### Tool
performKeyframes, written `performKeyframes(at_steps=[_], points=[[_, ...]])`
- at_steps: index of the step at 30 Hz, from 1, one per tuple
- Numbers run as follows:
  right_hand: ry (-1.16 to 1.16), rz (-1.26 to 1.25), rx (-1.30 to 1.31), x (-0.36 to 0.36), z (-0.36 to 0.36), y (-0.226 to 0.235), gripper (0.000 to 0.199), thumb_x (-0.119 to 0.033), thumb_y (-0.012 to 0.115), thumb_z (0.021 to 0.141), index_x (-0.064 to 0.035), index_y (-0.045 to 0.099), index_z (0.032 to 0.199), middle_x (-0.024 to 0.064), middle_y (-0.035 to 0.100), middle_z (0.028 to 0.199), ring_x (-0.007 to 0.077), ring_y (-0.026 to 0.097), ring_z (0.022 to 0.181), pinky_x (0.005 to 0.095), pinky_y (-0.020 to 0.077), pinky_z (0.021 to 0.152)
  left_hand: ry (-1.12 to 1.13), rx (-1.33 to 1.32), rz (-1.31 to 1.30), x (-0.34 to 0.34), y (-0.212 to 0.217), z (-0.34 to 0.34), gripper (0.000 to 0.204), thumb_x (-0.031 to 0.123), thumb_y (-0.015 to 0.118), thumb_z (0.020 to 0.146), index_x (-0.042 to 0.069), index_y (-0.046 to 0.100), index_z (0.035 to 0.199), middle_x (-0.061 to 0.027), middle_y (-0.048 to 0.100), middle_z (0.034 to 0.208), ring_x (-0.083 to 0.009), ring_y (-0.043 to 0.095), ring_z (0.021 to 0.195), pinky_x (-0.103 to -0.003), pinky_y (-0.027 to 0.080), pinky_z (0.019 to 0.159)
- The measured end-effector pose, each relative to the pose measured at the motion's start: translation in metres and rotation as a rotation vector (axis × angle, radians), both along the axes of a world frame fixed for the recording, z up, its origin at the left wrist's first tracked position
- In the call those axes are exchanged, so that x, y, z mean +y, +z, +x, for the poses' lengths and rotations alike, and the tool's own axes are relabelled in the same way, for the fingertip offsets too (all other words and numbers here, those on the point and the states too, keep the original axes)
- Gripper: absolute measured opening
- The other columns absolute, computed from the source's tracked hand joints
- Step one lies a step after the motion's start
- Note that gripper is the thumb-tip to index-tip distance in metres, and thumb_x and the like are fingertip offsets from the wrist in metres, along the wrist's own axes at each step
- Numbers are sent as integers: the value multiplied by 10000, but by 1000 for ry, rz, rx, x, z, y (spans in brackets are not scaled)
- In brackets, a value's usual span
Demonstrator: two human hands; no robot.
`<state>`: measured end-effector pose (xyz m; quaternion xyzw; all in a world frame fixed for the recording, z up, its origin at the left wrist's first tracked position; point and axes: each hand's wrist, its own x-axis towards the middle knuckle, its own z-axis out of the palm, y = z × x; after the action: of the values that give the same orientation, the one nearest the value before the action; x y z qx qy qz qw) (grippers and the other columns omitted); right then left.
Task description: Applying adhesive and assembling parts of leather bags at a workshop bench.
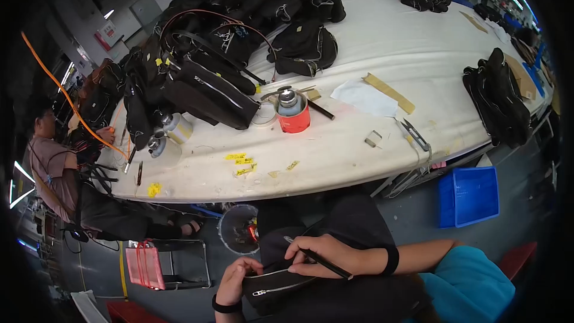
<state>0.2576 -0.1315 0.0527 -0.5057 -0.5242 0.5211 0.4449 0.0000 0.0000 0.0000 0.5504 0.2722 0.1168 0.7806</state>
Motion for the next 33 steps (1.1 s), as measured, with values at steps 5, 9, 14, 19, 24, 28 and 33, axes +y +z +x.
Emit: performKeyframes(at_steps=[5, 9, 14, 19, 24, 28, 33], points=[[-50, 19, 6, -4, -6, 0, 200, -114, 661, 857, -23, 551, 997, 51, 654, 770, 123, 621, 683, 248, 480, 646, -80, 182, 386, 14, 24, 22, 362, 284, 537, 945, -34, 554, 1118, -93, 616, 1024, -156, 563, 982, -286, 428, 888], [-99, 222, 11, -2, 2, -7, 180, -116, 635, 870, -24, 527, 982, 74, 632, 738, 179, 628, 671, 280, 480, 638, -137, 172, 455, 27, 28, 41, 327, 264, 532, 946, -23, 554, 1100, -91, 618, 1008, -148, 563, 962, -282, 434, 866], [-63, 314, 121, 1, -4, -21, 163, -112, 618, 877, -28, 497, 947, 62, 598, 707, 165, 581, 613, 285, 432, 580, -75, 261, 507, 20, 70, 61, 200, 123, 493, 955, -8, 585, 1074, -79, 626, 1002, -154, 582, 930, -276, 451, 840], [-73, 281, 88, -5, 2, -23, 161, -113, 611, 882, -34, 493, 956, 58, 597, 707, 172, 589, 620, 291, 436, 583, 18, 130, 431, 75, 53, 68, 309, 263, 518, 953, -4, 534, 1106, -81, 608, 1003, -147, 565, 923, -281, 446, 828], [-97, 236, 86, -9, 16, -23, 191, -134, 628, 876, -37, 528, 1006, 73, 658, 773, 207, 657, 699, 290, 493, 637, 246, -71, 162, 116, 90, 136, 453, 297, 540, 942, 69, 394, 1304, -104, 474, 1248, -213, 492, 1124, -368, 425, 902], [-35, 210, 114, -2, 14, -23, 199, -121, 642, 867, -25, 530, 1001, 69, 664, 782, 197, 660, 705, 279, 498, 643, 507, -58, 67, 193, 89, 156, 722, 392, 645, 864, 60, 271, 1384, -150, 346, 1353, -276, 392, 1233, -419, 399, 970], [-44, 180, 124, -1, 19, -22, 195, -104, 647, 861, -22, 537, 999, 64, 670, 798, 179, 662, 720, 265, 499, 655, 733, 110, 74, 246, 91, 223, 883, 425, 732, 779, 73, 222, 1407, -147, 307, 1390, -325, 268, 1310, -585, 311, 998]])
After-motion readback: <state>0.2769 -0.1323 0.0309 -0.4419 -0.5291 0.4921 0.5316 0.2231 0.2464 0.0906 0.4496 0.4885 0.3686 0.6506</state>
